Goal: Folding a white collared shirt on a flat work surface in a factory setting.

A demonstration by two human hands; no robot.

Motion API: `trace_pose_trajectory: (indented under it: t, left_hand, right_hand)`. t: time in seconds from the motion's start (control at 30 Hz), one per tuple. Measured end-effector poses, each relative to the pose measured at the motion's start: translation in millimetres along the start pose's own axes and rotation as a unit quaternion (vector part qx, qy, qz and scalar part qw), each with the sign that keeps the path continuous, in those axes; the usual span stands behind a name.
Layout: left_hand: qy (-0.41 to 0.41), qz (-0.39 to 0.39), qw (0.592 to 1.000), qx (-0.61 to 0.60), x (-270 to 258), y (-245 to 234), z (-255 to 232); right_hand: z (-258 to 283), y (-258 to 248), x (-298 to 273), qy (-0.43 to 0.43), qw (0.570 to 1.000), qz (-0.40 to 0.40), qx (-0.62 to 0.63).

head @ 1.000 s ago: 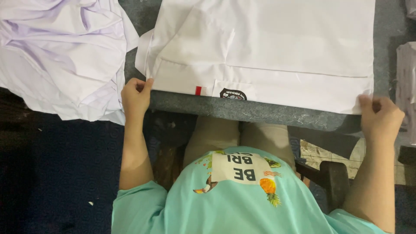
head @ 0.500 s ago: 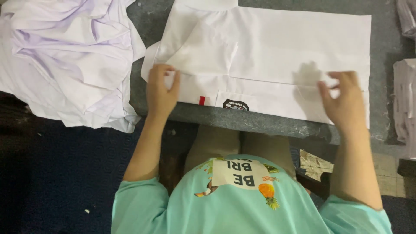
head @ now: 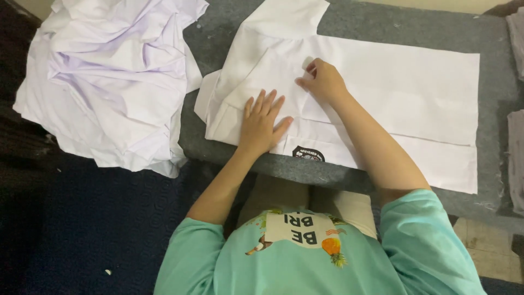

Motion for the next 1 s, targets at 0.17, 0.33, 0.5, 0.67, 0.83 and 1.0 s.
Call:
trace_pose_trajectory:
  t: [0.17,0.33,0.5,0.67,0.83,1.0]
  left_hand:
    - [-0.07,0.025,0.996,-0.043,17.1,22.7,44.1]
    - [-0.232,0.04,0.914,-0.332,35.4,-31.4,71.0]
    - [-0.328,0.057,0.87,-0.364,38.6,-33.8,119.8]
    - [-0.268,0.122,0.892,-0.342,38.7,-4.2,152.9]
    - [-0.211,0.155,0.899,-0.35,38.9,-56.0,88.0]
    - [-0.222,0.17,0.89,-0.36,19.9,-45.7,96.5]
  right_hand:
    - [-28.5,23.7,26.2,0.005,1.0,0.005,0.027]
    - [56.3,-13.6,-47.2,-0.179,0.977,-0.022,0.11]
    - [105.0,-21.5,-129.0,-0.269,0.952,0.116,0.085]
    - [14.5,-21.6,-116.0,-0.004,0.989,0.052,0.141]
    - [44.0,6.3,-125.8,0.064,0.951,0.111,0.281]
    - [27.9,25.8,-117.4,0.05,0.914,0.019,0.401]
Point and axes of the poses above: each hand's wrist, its own x-axis towards the middle knuckle, its own y-axis out of the palm, z = x × y, the point moved 9 cm from there along x, towards the middle knuckle, and after that the axes turned 4 degrees about z, right-handed, at the moved point
